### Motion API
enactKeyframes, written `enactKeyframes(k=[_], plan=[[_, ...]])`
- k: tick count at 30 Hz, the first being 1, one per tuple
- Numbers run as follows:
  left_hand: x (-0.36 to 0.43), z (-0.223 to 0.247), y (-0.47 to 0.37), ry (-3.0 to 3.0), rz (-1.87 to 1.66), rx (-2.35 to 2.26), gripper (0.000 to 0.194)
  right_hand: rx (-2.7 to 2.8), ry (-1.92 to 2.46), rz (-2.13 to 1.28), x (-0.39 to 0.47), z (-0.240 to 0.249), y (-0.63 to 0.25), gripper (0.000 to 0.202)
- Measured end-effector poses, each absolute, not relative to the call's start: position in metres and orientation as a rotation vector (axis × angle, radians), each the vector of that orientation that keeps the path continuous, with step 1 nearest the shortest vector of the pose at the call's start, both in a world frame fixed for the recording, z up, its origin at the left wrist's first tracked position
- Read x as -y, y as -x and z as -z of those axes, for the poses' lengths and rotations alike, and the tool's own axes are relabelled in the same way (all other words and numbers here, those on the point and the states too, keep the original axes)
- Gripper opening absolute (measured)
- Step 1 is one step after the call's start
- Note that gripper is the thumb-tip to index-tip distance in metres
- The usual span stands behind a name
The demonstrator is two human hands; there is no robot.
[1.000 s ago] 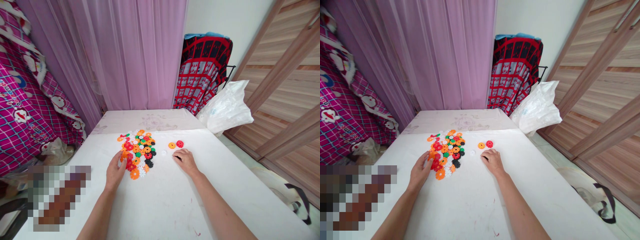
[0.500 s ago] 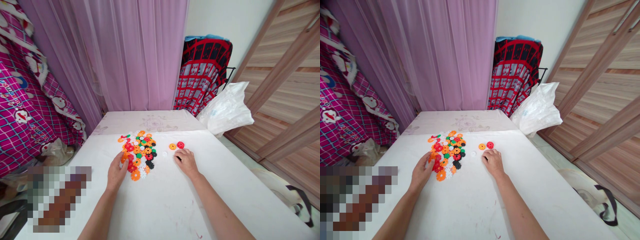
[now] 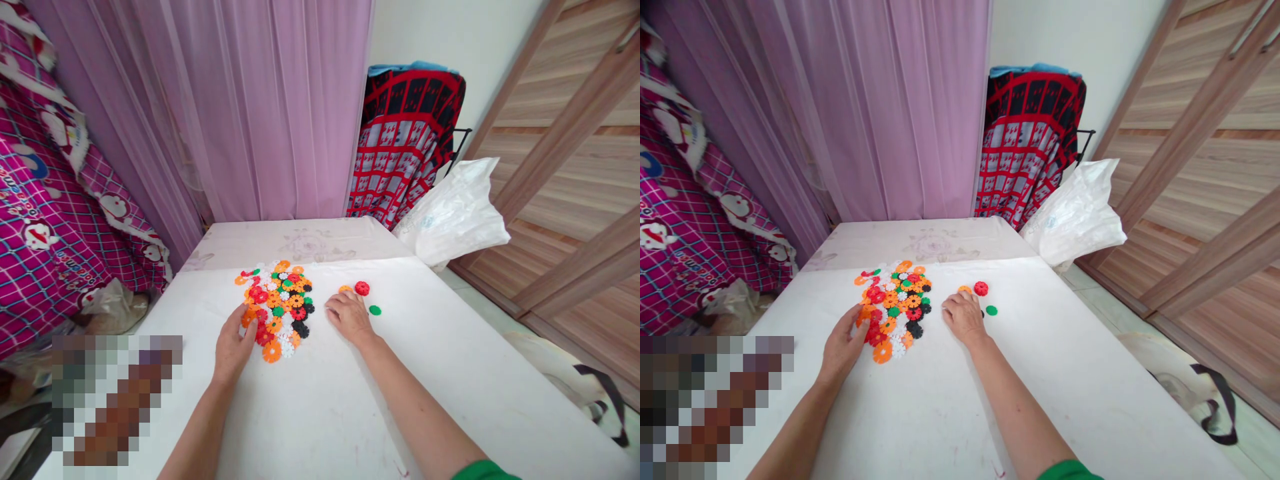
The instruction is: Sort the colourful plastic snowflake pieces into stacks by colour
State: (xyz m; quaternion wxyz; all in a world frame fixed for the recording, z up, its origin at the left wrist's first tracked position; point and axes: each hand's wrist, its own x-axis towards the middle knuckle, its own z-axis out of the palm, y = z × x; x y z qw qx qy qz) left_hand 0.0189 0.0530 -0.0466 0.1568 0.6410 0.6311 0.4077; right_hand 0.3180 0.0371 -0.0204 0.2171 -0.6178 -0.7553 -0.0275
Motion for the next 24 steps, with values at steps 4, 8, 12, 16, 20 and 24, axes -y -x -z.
enactKeyframes(k=[4,8,12,16,20,24], plan=[[-0.051,0.045,-0.019,-1.809,-1.181,-1.803,0.047,1.939,1.751,0.148,-0.015,0.019,-0.343,0.024],[-0.051,0.044,-0.02,-1.786,-1.171,-1.816,0.048,1.826,2.037,0.261,0.017,0.021,-0.372,0.028],[-0.051,0.043,-0.021,-1.747,-1.141,-1.839,0.05,1.878,2.235,0.259,0.028,0.022,-0.376,0.026],[-0.051,0.043,-0.02,-1.747,-1.153,-1.832,0.049,1.895,2.242,0.284,0.02,0.022,-0.368,0.025],[-0.051,0.044,-0.02,-1.737,-1.154,-1.832,0.049,1.892,2.222,0.277,0.016,0.023,-0.367,0.025],[-0.052,0.045,-0.019,-1.75,-1.152,-1.827,0.049,1.88,2.182,0.249,0.017,0.026,-0.369,0.025]])
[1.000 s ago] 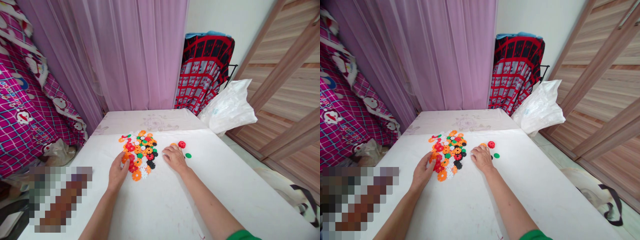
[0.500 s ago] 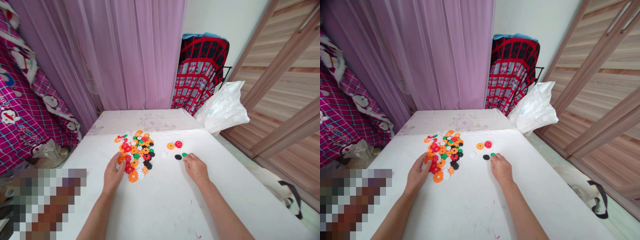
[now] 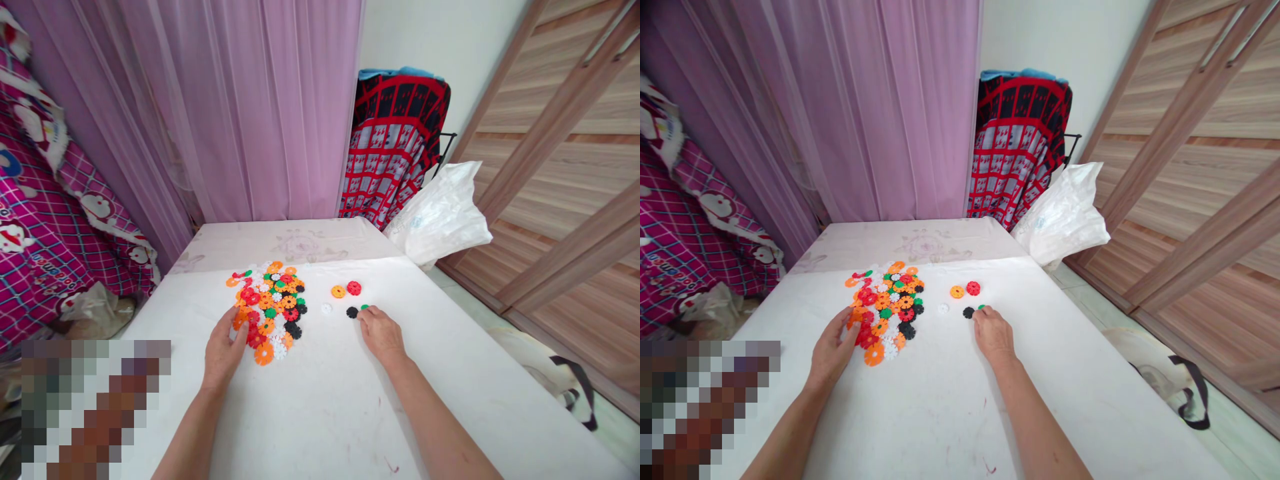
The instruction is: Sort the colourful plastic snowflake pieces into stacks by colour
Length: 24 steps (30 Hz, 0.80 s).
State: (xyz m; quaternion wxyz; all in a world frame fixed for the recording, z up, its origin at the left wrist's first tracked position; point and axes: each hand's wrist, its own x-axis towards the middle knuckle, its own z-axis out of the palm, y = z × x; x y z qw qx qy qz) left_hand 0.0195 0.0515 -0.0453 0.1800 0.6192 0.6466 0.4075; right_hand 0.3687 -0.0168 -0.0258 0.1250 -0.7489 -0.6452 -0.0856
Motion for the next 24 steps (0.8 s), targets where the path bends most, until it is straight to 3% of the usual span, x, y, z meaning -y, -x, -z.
enactKeyframes(k=[12,24], plan=[[-0.053,0.047,-0.019,-1.762,-1.16,-1.828,0.049,1.735,2.469,0.095,0.015,0.013,-0.359,0.035],[-0.051,0.045,-0.02,-1.735,-1.126,-1.832,0.052,1.73,2.44,0.046,0.013,0.015,-0.355,0.033]])
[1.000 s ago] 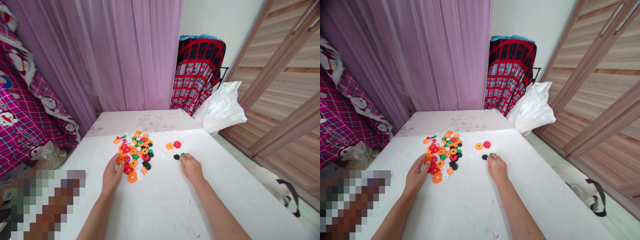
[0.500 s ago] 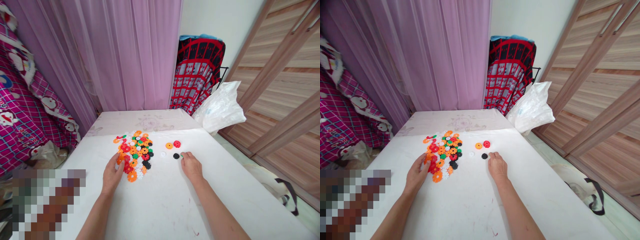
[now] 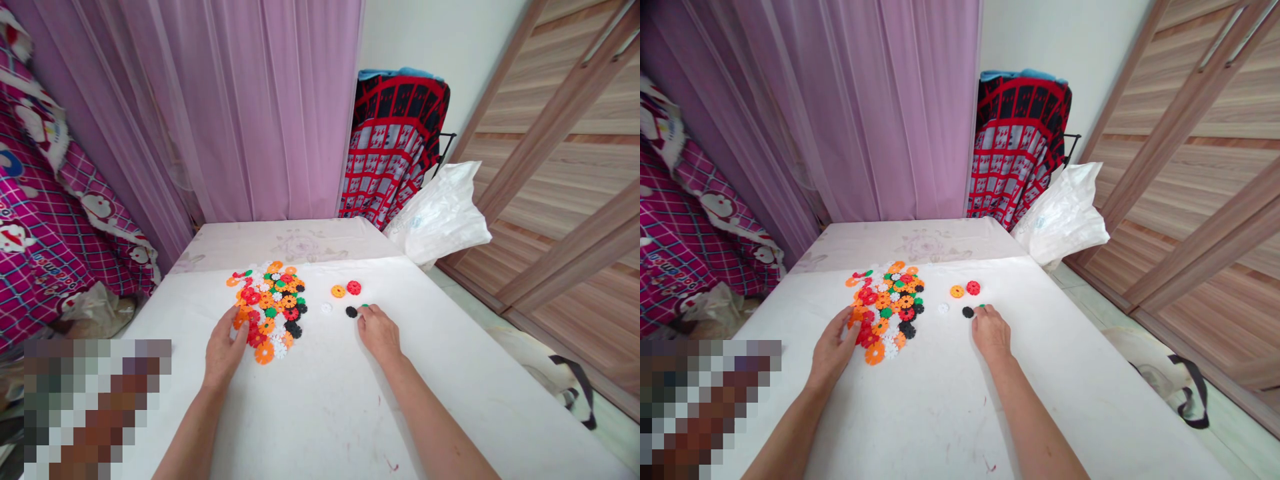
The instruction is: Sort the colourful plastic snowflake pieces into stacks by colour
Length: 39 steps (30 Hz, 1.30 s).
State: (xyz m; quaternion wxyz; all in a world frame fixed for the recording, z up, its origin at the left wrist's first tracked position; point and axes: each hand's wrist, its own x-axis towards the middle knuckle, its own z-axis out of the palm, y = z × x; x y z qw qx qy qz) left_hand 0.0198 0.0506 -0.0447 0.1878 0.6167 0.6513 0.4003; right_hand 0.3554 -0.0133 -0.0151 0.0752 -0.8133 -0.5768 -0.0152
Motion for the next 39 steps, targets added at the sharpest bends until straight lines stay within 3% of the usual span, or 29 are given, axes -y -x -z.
enactKeyframes(k=[9,15,20,29,39], plan=[[-0.089,0.05,-0.007,-1.788,-1.117,-1.838,0.054,1.74,2.146,0.183,0.013,0.018,-0.35,0.036],[-0.152,0.036,0.005,-1.984,-0.687,-2.029,0.057,1.907,1.665,0.115,-0.026,0.038,-0.3,0.035],[-0.188,0.031,0.0,-2.026,-0.516,-2.045,0.058,1.778,1.918,-0.008,-0.091,0.04,-0.278,0.039],[-0.238,0.026,-0.022,-2.162,-0.41,-1.851,0.055,1.788,2.245,-0.156,-0.18,-0.006,-0.295,0.032],[-0.246,0.03,-0.054,-2.306,-0.358,-1.585,0.055,1.827,2.035,-0.17,-0.193,0.021,-0.261,0.035]])
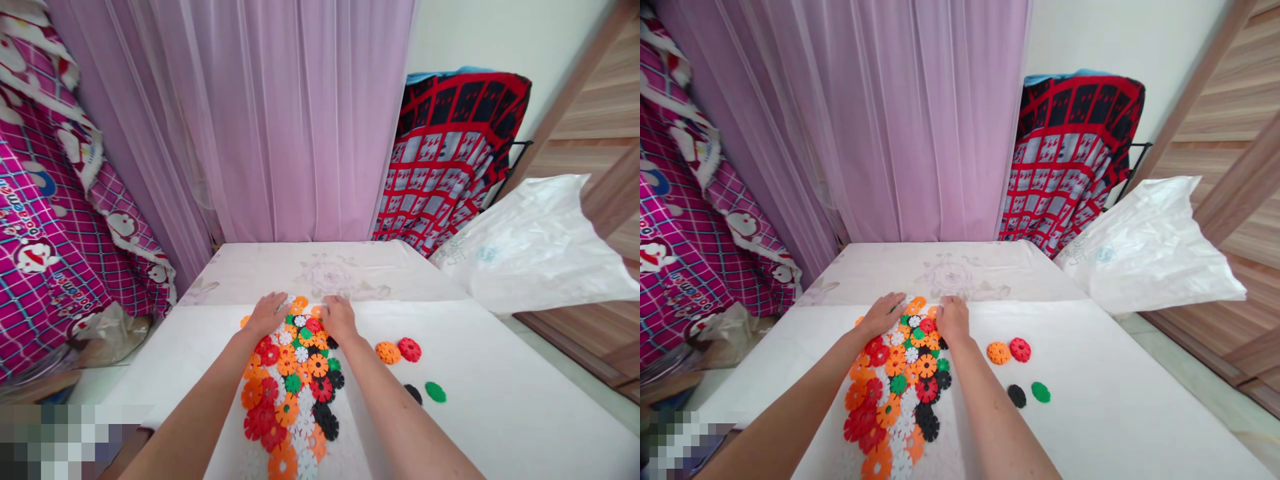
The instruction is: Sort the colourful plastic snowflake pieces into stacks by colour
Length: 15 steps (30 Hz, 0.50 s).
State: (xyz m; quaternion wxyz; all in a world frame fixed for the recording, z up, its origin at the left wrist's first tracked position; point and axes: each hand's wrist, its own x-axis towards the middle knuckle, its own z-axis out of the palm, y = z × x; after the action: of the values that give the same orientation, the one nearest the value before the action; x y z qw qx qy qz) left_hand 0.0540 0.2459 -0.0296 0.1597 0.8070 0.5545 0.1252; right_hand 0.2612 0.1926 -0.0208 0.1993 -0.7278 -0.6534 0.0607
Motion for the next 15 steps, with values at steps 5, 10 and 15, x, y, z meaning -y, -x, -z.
enactKeyframes(k=[5,10,15], plan=[[-0.234,0.021,-0.07,-2.408,-0.371,-1.359,0.048,1.941,1.809,-0.305,-0.194,0.024,-0.234,0.037],[-0.202,0.01,-0.071,-2.421,-0.494,-1.101,0.044,2.061,1.707,-0.305,-0.172,0.019,-0.229,0.032],[-0.169,0.004,-0.065,-2.36,-0.45,-1.006,0.044,2.094,1.76,-0.278,-0.138,0.012,-0.24,0.028]])
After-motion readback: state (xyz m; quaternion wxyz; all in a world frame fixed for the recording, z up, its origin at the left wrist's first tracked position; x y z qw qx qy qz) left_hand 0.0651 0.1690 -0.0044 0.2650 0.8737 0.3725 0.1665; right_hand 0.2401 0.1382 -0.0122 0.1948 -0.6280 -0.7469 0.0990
